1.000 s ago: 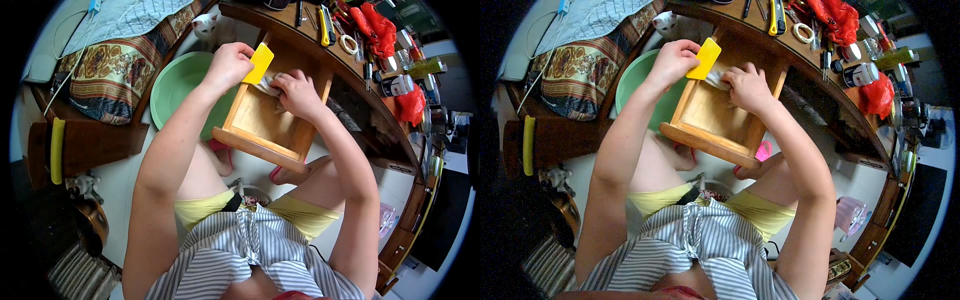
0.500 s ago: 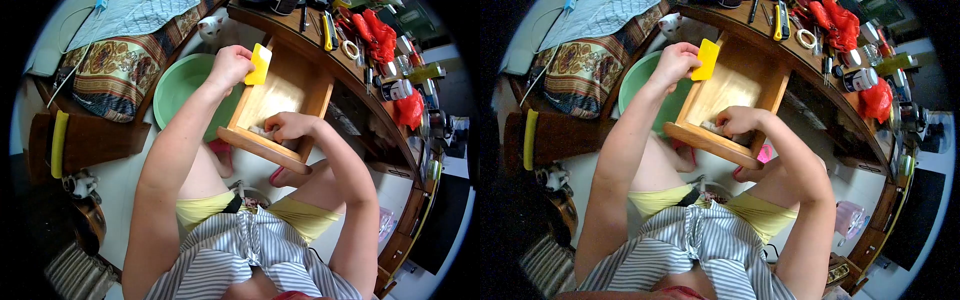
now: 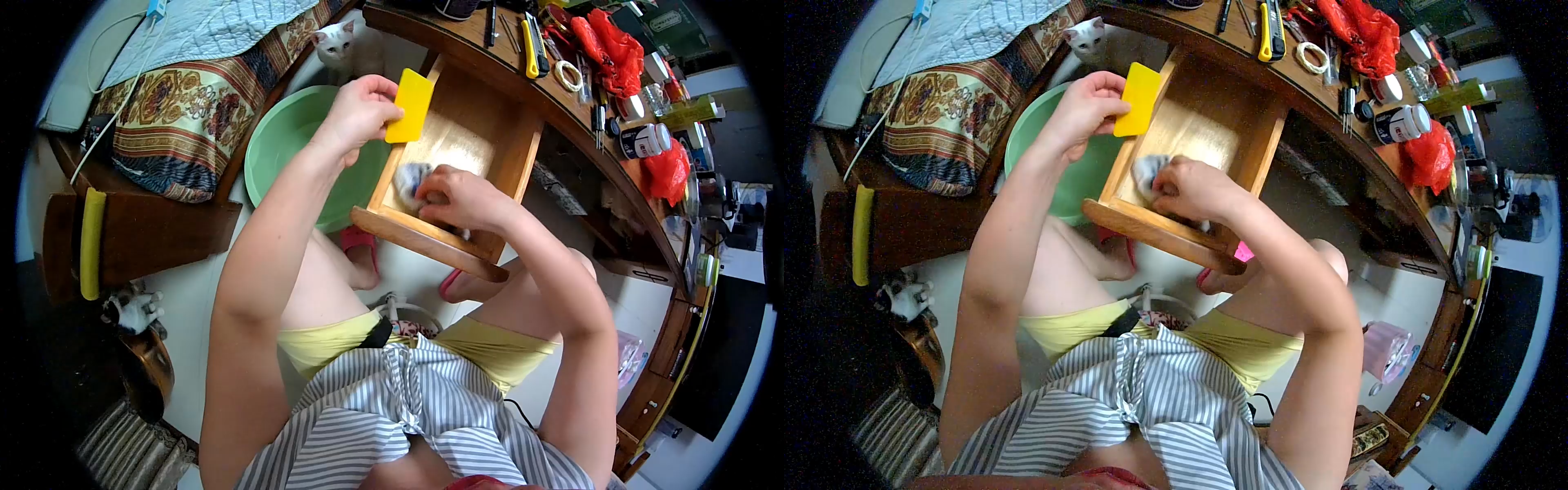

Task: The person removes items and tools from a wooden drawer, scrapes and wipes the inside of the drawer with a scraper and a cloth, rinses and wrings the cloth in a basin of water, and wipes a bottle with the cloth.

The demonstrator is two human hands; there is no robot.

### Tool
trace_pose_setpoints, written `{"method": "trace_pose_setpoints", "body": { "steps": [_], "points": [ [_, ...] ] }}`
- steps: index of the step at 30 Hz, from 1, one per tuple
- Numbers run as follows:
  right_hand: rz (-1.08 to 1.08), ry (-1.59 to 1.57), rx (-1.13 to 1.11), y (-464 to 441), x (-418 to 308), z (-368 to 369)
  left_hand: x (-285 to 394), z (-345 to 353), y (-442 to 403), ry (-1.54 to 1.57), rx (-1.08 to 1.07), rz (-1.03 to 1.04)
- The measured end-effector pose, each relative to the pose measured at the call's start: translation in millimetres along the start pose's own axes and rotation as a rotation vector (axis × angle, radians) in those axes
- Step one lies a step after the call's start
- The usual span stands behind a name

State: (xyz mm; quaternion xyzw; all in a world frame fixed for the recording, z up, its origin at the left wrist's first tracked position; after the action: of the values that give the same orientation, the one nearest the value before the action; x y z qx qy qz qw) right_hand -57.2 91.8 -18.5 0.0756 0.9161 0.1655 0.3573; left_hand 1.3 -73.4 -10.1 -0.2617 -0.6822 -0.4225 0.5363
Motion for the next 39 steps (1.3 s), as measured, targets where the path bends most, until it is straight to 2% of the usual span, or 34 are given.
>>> {"method": "trace_pose_setpoints", "body": {
  "steps": [3,4,5,7,8,9,10,11,13,16,19,20,23,28,30,32,34,35,37,39],
  "points": [
    [-0.01,-0.085,0.552,17.0,-3.1,-38.0,1.1,16.7,8.8,0.096,-0.071,-0.01],
    [0.037,-0.73,0.554,13.1,8.0,-39.4,0.5,22.3,11.4,0.09,-0.073,-0.026],
    [0.062,-0.914,0.54,15.8,7.7,-42.2,-0.5,31.4,14.4,0.146,-0.079,-0.032],
    [0.099,-1.009,0.508,15.8,10.0,-37.3,-8.4,48.4,15.1,0.108,-0.143,-0.021],
    [0.12,-0.738,0.578,17.0,12.1,-45.1,-8.7,55.3,14.8,0.101,-0.159,0.015],
    [0.138,-0.464,0.635,16.4,14.7,-54.4,-2.0,50.7,14.3,-0.083,-0.078,0.136],
    [0.004,0.062,0.794,17.2,9.9,-69.2,7.4,45.9,14.7,-0.266,0.009,0.254],
    [0.067,0.462,0.888,16.8,11.8,-76.8,17.8,41.6,16.5,-0.45,0.096,0.368],
    [0.116,0.835,0.841,1.1,39.1,-85.6,18.8,25.9,8.6,-0.484,0.166,0.362],
    [0.4,0.912,0.323,-37.7,85.3,-84.5,31.6,8.1,10.5,-0.75,0.382,0.421],
    [0.53,0.863,0.269,-64.8,95.6,-92.8,18.7,16.4,7.6,-0.897,0.127,0.202],
    [0.486,0.847,0.42,-73.5,104.1,-98.7,9.0,21.3,4.3,-0.895,-0.047,0.183],
    [0.376,0.764,0.77,-85.1,124.9,-104.0,-12.0,29.2,0.5,-0.993,-0.161,0.131],
    [0.291,0.576,0.983,-81.8,99.0,-116.7,-9.6,35.5,2.1,-1.019,-0.172,0.138],
    [0.351,0.658,0.744,-109.8,151.7,-108.6,-8.7,36.2,0.5,-1.032,-0.165,0.127],
    [0.333,0.755,0.48,-115.6,154.5,-95.3,-10.5,35.5,-1.5,-1.026,-0.173,0.139],
    [0.235,0.877,0.186,-87.7,100.4,-71.6,-10.8,35.1,-0.6,-1.046,-0.195,0.152],
    [0.144,1.016,0.266,-78.0,93.2,-58.9,-10.0,35.4,0.6,-1.068,-0.21,0.159],
    [0.052,0.994,0.387,-54.8,71.8,-50.3,-12.0,34.6,2.1,-1.051,-0.255,0.173],
    [0.124,0.987,0.493,-46.4,71.5,-55.5,-17.6,32.3,-2.4,-0.984,-0.335,0.183]
  ]
}}
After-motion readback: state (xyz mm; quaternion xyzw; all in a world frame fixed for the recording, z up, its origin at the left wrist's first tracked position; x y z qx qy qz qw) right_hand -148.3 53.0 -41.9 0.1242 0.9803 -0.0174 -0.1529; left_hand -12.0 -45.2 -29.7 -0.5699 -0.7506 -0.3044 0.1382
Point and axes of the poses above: each hand's wrist, its own y-axis away from the middle knuckle, its own z-axis out of the palm, x = y × z, the point moved 6 cm from there along -y, towards the middle knuckle, and after that the axes turned 9 degrees about -y, right-handed, at the moved point
